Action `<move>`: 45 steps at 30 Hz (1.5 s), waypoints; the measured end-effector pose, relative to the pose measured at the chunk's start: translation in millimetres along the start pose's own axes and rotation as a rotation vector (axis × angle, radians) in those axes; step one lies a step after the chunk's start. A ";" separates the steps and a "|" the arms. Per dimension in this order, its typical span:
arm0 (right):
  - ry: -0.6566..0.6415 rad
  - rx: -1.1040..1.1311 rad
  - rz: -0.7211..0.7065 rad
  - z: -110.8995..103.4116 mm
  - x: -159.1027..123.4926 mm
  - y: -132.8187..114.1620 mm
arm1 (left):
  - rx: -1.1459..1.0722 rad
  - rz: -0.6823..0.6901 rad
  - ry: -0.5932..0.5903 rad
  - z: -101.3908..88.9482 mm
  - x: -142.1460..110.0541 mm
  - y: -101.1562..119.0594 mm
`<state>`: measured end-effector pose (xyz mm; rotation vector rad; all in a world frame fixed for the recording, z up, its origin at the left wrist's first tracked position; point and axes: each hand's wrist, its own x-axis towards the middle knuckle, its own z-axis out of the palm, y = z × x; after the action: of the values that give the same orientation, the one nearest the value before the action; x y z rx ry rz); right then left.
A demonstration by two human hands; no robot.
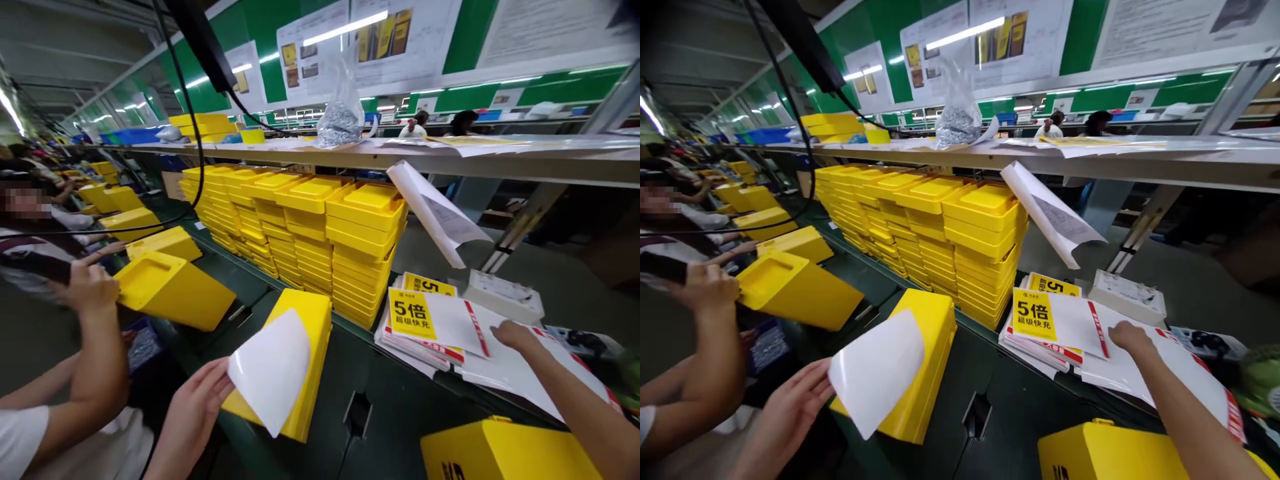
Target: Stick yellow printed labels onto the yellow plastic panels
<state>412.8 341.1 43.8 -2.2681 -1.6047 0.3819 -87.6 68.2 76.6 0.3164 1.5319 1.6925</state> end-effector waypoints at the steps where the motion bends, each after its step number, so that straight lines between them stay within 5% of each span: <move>1: -0.131 -0.005 -0.046 4.1 -12.5 -16.8 | -0.022 0.091 0.060 -9.2 -7.1 4.7; 4: -0.555 0.094 -0.296 18.7 -79.0 -81.9 | 0.011 0.481 0.281 -10.3 -27.4 6.2; 6: -0.853 0.262 -0.492 26.3 -141.9 -130.4 | 0.207 0.872 0.285 2.6 -36.8 -1.5; 8: -1.248 0.674 -0.656 32.5 -204.2 -175.4 | 0.542 1.242 0.074 16.4 -42.3 -11.7; 10: -1.339 0.980 -0.703 40.6 -251.3 -211.4 | 0.854 1.356 -0.246 23.5 -43.9 -19.7; 12: -1.205 1.155 -0.647 52.6 -276.6 -234.9 | 1.040 1.203 -0.553 19.5 -40.4 -23.1; 14: -1.030 1.203 -0.544 67.5 -283.7 -246.0 | 1.028 1.017 -0.707 5.4 -28.6 -22.3; 18: -0.950 1.200 -0.403 95.1 -283.2 -247.3 | 0.641 0.637 -0.266 -28.1 22.2 -19.1; 22: -0.960 1.271 -0.320 116.1 -295.0 -250.1 | 0.325 0.193 -0.318 -37.7 74.1 -20.2; 24: -0.855 1.226 -0.280 127.7 -300.1 -253.3 | 0.377 0.201 -0.329 -35.3 88.2 -18.5; 28: -0.410 0.942 -0.214 152.3 -299.9 -252.3 | 0.532 0.245 -0.383 -30.8 104.6 -7.2; 30: -0.321 0.850 -0.178 162.1 -298.5 -247.3 | 0.619 0.228 -0.457 -31.8 114.3 -2.0; 45: -0.466 0.745 -0.030 214.0 -292.0 -220.2 | 0.809 0.080 -0.608 -44.2 153.6 -44.2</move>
<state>42.7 157.8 -50.9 -1.6415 -1.3480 1.3246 -197.5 140.9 -24.1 1.1972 1.6451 0.8132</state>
